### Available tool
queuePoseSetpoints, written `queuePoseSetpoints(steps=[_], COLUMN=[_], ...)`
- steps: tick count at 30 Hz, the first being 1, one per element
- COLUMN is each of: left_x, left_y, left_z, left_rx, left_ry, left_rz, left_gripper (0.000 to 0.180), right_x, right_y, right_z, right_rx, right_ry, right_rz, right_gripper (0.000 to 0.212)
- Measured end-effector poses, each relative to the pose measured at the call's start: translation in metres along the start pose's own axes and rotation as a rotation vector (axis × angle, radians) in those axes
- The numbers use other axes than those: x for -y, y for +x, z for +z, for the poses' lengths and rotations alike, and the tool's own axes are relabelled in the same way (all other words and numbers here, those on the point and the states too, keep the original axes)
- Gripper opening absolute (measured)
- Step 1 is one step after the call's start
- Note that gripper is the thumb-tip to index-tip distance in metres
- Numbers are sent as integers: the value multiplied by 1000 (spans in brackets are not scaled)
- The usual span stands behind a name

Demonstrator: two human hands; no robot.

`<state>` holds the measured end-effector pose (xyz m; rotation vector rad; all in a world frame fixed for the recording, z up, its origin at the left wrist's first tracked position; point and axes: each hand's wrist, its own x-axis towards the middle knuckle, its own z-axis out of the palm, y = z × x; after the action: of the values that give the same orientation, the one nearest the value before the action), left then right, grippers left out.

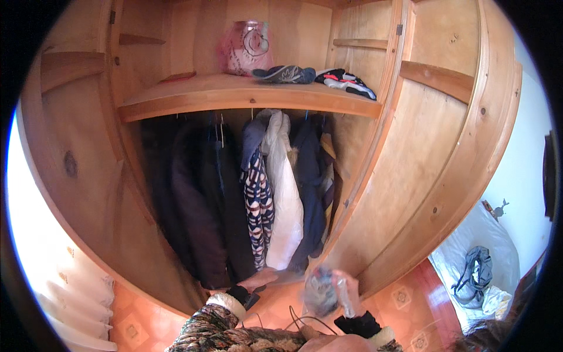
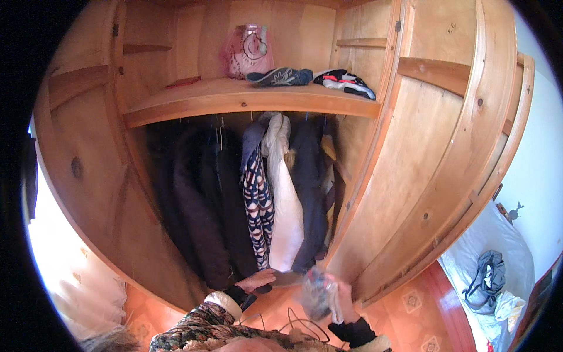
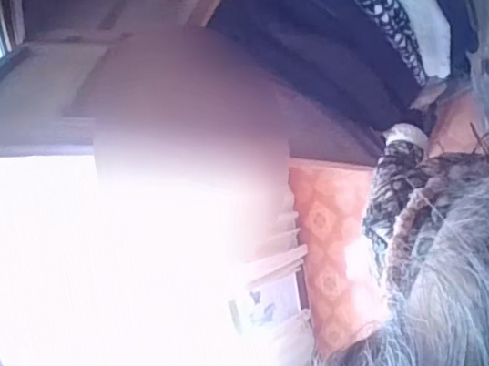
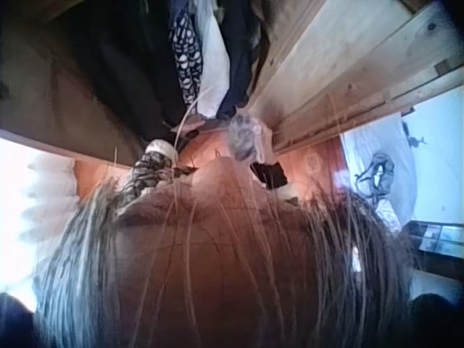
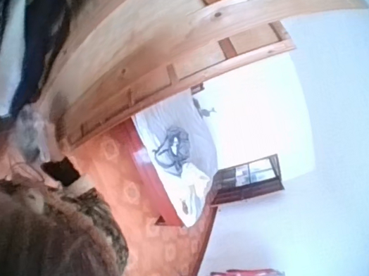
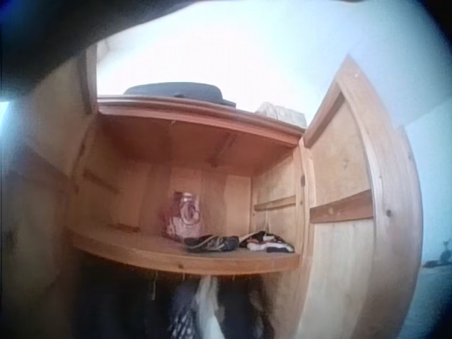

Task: The person unpacks items from plastic bags on a bed, removes socks and other clothing, and places them into a wardrobe. They also fold a small cloth and place it on the bed.

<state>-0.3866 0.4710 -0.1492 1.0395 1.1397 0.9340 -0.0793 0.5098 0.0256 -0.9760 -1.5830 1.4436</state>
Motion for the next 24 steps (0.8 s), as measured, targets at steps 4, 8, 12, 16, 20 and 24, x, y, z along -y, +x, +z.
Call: queuePoseSetpoints(steps=[4, 8, 12, 16, 20, 24], left_x=[-41, -82, -113, -114, -117, -121], left_y=[-10, -21, -47, -85, -112, -135], left_z=[19, 54, 77, 106, 107, 98], left_rx=[186, 173, 110, -28, -143, -185], left_ry=[-236, -603, -752, -760, -783, -719], left_rz=[-18, 212, 340, 348, 421, 401], left_gripper=[73, 77, 82, 63, 57, 54], right_x=[39, 55, 65, 73, 69, 61], right_y=[27, 37, 28, -10, -36, -56], right_z=[-1, -5, -10, -30, -37, -40], right_rx=[-273, -224, -193, -95, 54, 224], right_ry=[-140, 213, 224, 19, 150, 235], right_rz=[-368, -381, -451, -387, -303, -195], right_gripper=[25, 32, 38, 40, 77, 74])
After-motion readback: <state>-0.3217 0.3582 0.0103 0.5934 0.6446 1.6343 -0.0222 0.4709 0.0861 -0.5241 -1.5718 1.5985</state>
